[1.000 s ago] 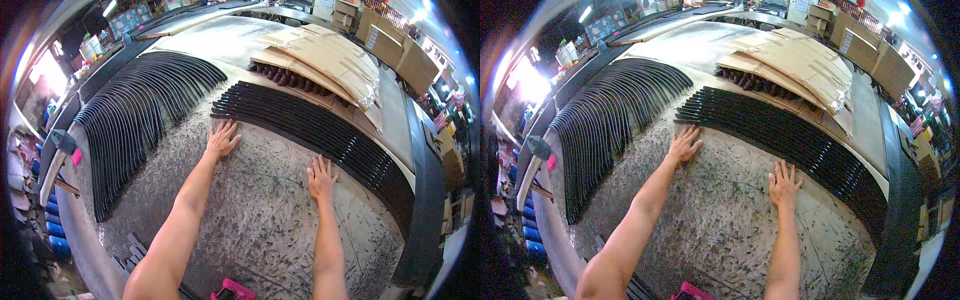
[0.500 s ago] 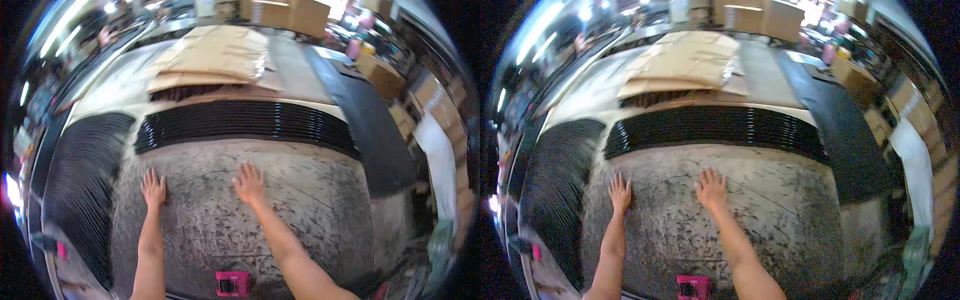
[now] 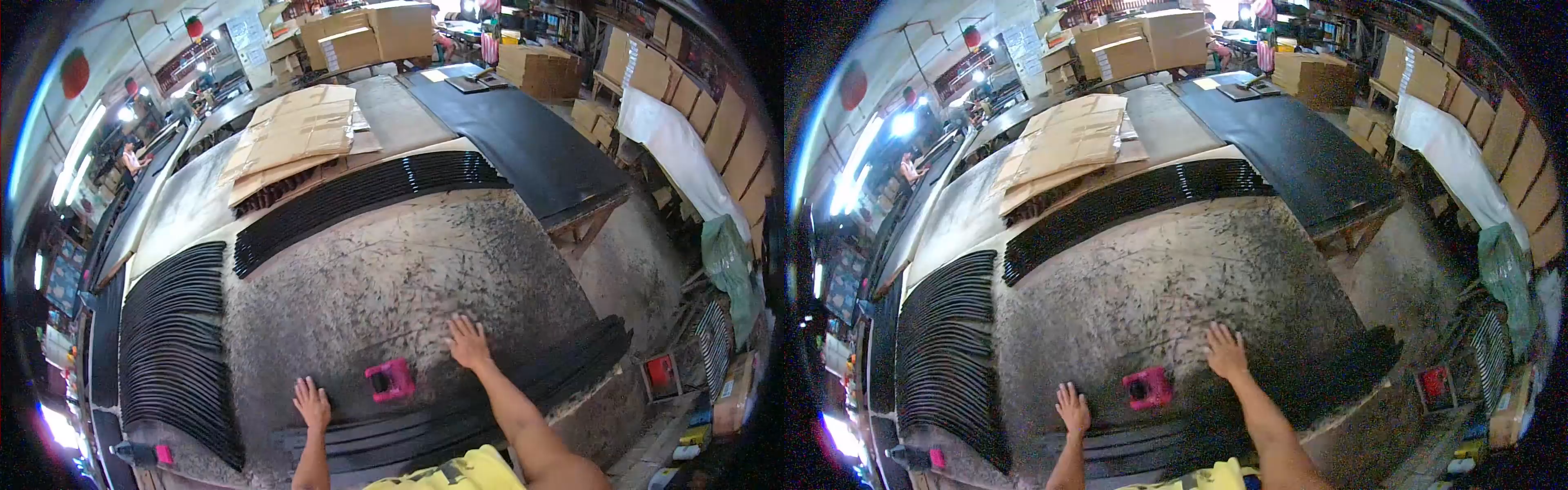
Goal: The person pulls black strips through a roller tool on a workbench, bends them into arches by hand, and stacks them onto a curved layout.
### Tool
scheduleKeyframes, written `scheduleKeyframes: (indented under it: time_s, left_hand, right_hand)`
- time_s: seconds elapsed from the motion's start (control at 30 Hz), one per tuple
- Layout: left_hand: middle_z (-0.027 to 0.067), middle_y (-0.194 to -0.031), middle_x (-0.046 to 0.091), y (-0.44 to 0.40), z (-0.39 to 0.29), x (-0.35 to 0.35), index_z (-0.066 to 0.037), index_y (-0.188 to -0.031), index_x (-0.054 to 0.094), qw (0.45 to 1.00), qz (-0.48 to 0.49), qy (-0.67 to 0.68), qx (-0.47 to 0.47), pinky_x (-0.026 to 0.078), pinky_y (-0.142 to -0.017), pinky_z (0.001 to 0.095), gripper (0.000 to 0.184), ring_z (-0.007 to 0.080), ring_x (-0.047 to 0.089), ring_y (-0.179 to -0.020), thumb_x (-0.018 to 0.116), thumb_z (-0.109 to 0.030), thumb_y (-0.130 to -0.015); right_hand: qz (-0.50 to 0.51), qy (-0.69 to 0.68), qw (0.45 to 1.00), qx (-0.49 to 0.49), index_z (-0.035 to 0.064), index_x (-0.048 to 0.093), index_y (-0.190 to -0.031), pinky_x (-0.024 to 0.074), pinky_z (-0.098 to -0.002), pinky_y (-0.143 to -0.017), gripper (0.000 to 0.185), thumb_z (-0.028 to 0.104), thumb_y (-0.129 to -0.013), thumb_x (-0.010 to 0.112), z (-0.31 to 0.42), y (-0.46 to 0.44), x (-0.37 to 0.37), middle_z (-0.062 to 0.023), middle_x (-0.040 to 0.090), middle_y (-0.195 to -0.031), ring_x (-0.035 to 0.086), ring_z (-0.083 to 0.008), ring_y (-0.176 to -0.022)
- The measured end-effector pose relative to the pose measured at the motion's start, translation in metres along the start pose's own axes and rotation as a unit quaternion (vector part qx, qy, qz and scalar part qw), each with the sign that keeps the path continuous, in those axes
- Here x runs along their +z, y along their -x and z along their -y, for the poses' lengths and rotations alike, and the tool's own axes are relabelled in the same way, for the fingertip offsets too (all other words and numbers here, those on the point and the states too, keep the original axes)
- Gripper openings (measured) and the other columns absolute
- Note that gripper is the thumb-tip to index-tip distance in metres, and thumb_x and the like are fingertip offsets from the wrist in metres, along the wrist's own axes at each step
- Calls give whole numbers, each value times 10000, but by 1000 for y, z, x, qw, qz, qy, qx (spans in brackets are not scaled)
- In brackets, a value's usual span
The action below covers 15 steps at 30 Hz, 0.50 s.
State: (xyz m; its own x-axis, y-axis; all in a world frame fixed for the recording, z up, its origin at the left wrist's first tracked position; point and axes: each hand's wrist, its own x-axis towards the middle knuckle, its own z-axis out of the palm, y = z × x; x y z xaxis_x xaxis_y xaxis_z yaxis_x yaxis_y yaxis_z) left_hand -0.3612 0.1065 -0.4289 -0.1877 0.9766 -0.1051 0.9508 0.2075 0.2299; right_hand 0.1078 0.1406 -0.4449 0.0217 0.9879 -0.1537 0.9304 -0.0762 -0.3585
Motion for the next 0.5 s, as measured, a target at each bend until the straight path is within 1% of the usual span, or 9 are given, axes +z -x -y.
scheduleKeyframes:
  time_s: [0.03,0.07,0.17,0.2,0.3,0.33,0.43,0.47,0.5]
  left_hand:
    - [165,-1648,226,12,2,-3,-121,-1571,316,1000,11,6,14,174,-1189,591,595,359,210,-1516,436,-356,-1038]
    - [180,-1623,283,26,7,0,-107,-1521,412,999,-17,28,43,204,-1170,612,571,376,264,-1492,519,-331,-1007]
    - [189,-1590,345,70,5,-14,-83,-1447,511,990,24,104,86,221,-1159,622,530,390,314,-1467,570,-327,-980]
    - [195,-1554,400,86,3,-15,-75,-1378,580,985,22,134,106,218,-1157,631,487,389,343,-1450,607,-321,-959]
    - [192,-1541,415,131,-1,-17,-88,-1392,565,969,42,121,213,223,-1155,630,507,375,355,-1444,623,-331,-951]
    - [180,-1530,432,142,-4,-19,-94,-1395,559,967,23,103,234,231,-1153,630,505,366,368,-1436,631,-326,-952]
    - [170,-1526,440,145,2,-12,-94,-1411,541,965,16,94,244,239,-1151,626,523,369,368,-1435,642,-320,-950]
    - [164,-1522,444,146,-3,-16,-81,-1350,575,965,6,85,248,249,-1153,614,451,363,372,-1435,647,-284,-953]
    - [163,-1525,440,145,0,-17,-78,-1322,580,962,10,85,258,248,-1156,613,419,358,368,-1439,647,-268,-954]
  right_hand:
    - [10,-18,1000,17,146,400,-1526,143,-559,-1232,563,417,-1037,459,-4,26,1,-43,199,-1664,164,-256,-1534]
    - [20,-35,999,36,139,433,-1508,154,-568,-1226,557,412,-1026,494,0,47,0,-53,220,-1658,187,-264,-1529]
    - [104,-86,990,35,124,530,-1427,194,-593,-1203,521,414,-995,551,34,126,-27,-78,295,-1632,267,-294,-1502]
    - [89,-98,991,10,118,583,-1368,228,-603,-1185,473,381,-975,592,41,147,-24,-95,378,-1588,325,-312,-1475]
    - [62,-45,997,-26,119,583,-1371,235,-598,-1186,469,342,-961,627,55,182,-12,-101,433,-1545,338,-309,-1466]
    - [54,-31,998,-19,119,583,-1369,251,-593,-1183,471,301,-943,669,58,184,-9,-110,479,-1491,369,-306,-1443]
    - [27,-22,999,-31,119,588,-1360,272,-587,-1179,469,273,-930,695,61,184,-7,-103,496,-1461,391,-303,-1423]
    - [25,-3,998,-56,105,602,-1325,292,-580,-1171,450,237,-910,719,60,183,-7,-108,513,-1431,424,-303,-1391]
    - [8,-1,997,-71,97,609,-1303,292,-574,-1174,433,231,-907,721,61,184,-5,-113,519,-1420,434,-304,-1381]
